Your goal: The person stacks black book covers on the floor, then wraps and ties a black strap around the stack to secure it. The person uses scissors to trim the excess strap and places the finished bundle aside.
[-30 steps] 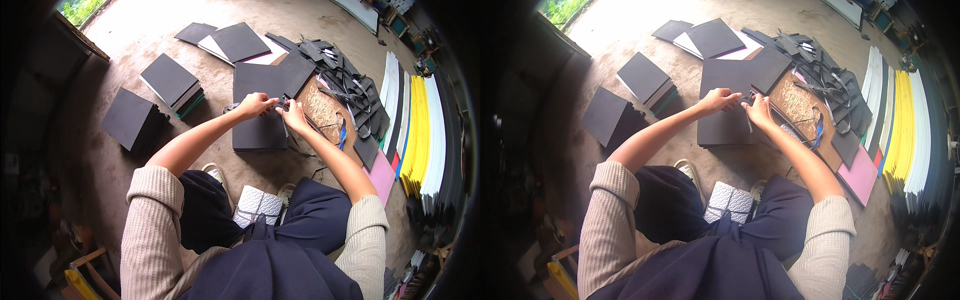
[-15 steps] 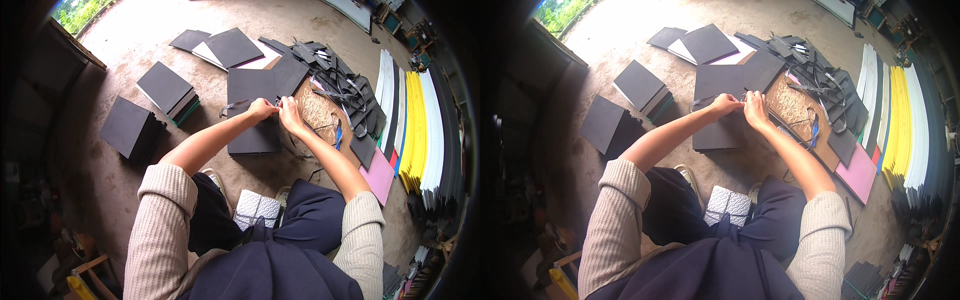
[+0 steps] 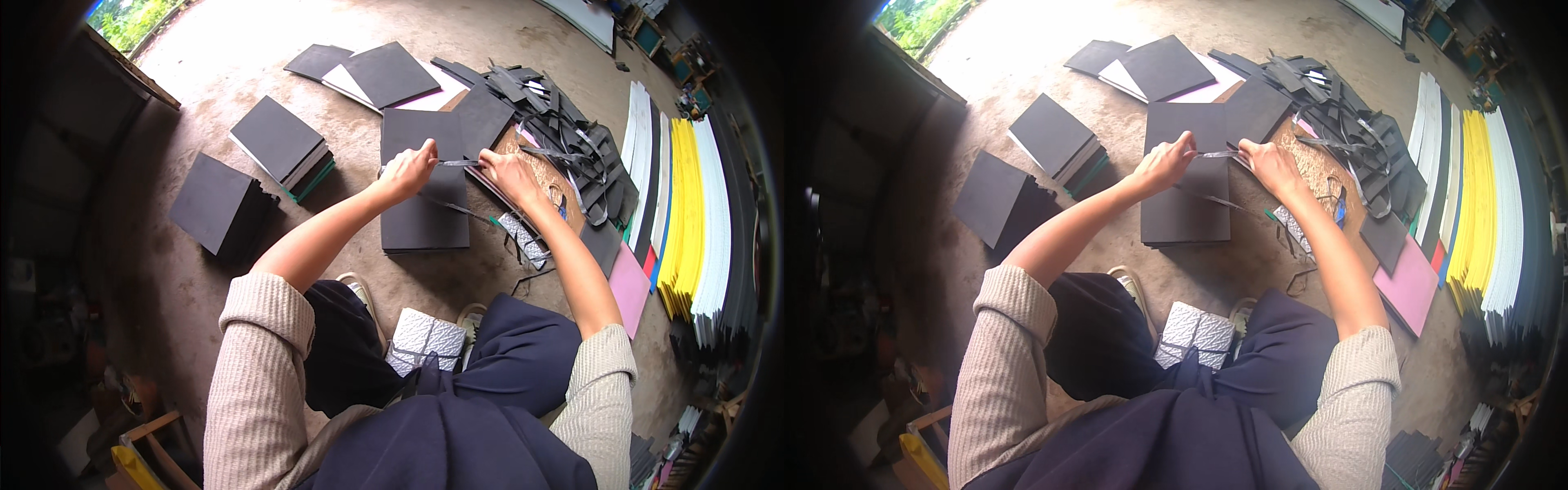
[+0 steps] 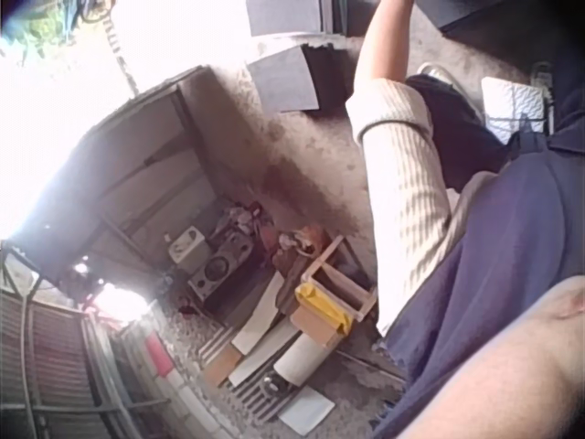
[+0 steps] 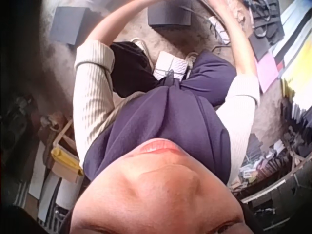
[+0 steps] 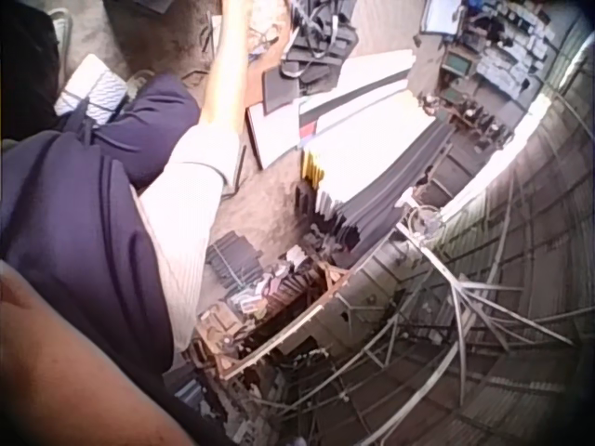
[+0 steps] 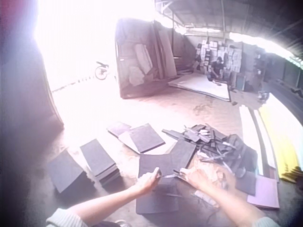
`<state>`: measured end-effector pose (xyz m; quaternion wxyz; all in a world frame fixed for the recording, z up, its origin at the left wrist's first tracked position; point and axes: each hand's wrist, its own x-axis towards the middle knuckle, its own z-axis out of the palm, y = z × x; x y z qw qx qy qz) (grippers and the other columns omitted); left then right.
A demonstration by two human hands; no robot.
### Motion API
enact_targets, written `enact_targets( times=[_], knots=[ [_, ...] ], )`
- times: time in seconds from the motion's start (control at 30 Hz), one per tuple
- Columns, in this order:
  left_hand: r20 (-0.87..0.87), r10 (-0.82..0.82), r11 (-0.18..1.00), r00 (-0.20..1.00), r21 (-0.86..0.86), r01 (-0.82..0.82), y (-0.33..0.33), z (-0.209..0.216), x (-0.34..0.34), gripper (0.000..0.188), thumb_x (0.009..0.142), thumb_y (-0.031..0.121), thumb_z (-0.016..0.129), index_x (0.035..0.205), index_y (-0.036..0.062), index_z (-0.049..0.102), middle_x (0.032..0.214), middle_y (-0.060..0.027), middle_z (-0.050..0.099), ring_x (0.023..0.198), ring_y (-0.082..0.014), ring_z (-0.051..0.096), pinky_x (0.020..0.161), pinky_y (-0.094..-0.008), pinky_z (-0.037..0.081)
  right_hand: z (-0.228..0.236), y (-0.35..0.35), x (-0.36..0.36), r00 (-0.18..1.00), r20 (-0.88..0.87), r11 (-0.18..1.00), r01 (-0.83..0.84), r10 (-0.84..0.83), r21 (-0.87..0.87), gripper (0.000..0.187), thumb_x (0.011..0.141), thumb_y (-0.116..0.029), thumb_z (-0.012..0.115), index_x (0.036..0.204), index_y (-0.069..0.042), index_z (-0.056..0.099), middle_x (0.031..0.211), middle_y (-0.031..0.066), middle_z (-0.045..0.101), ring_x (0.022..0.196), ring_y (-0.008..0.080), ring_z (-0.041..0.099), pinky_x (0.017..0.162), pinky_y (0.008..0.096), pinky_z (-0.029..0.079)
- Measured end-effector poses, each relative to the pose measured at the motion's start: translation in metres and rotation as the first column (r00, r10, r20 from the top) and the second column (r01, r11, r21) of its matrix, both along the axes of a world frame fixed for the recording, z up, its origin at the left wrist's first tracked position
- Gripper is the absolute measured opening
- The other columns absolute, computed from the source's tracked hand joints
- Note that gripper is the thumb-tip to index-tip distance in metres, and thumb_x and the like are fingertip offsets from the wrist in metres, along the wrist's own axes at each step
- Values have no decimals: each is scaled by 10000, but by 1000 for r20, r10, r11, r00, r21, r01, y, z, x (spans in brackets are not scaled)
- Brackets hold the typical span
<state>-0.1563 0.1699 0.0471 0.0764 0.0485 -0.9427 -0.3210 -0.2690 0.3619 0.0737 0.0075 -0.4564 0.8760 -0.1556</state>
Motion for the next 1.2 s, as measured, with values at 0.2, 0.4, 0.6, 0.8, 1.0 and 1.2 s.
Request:
enact_targets(
  times=[0.2,0.4,0.6,0.8,1.0,1.2],
  knots=[
    [-69,-12,999,998,-33,10,-2,-4,7,157,875,225,494,914,80,540,624,-168,573,633,-333,596,573,-423,451,-3,-13,-4,1000,-16,1000,25,-25,-13,149,876,-180,457,893,-40,504,770,222,596,766,378,590,630,460,465],
    [-62,-16,1000,998,-13,15,-5,-9,5,186,863,237,503,871,58,554,642,-169,579,627,-342,584,589,-407,452,-15,-16,-8,993,68,996,93,-94,13,202,825,-85,519,1011,-10,498,991,204,536,941,364,528,790,428,455],
    [-14,86,987,996,138,-83,-9,-15,0,227,848,253,502,848,31,553,673,-198,571,666,-358,576,622,-393,454,-16,-49,26,983,-93,988,-155,156,18,492,734,-115,655,1156,1,432,1111,150,443,1046,311,442,876,404,416],
    [-67,249,917,966,338,-213,-6,-26,-4,271,828,274,491,730,22,513,593,-162,511,567,-322,510,571,-390,401,-37,-64,22,986,117,990,-112,121,-84,227,884,-243,459,882,-20,501,875,202,566,820,387,571,687,458,461],
    [141,194,740,971,628,-239,-22,-31,-6,267,883,254,518,775,10,520,667,43,478,630,-44,400,560,-245,351,-32,-75,21,950,310,994,-4,38,-108,227,894,-250,419,878,-44,514,840,224,589,820,417,551,668,480,430],
    [-13,218,783,976,599,-167,-20,-35,-6,272,888,226,507,706,28,464,608,61,364,575,-36,316,498,-225,294,-34,-75,23,924,380,983,29,42,-180,223,892,-258,423,885,-59,522,834,210,589,817,416,550,662,479,428]
  ],
)
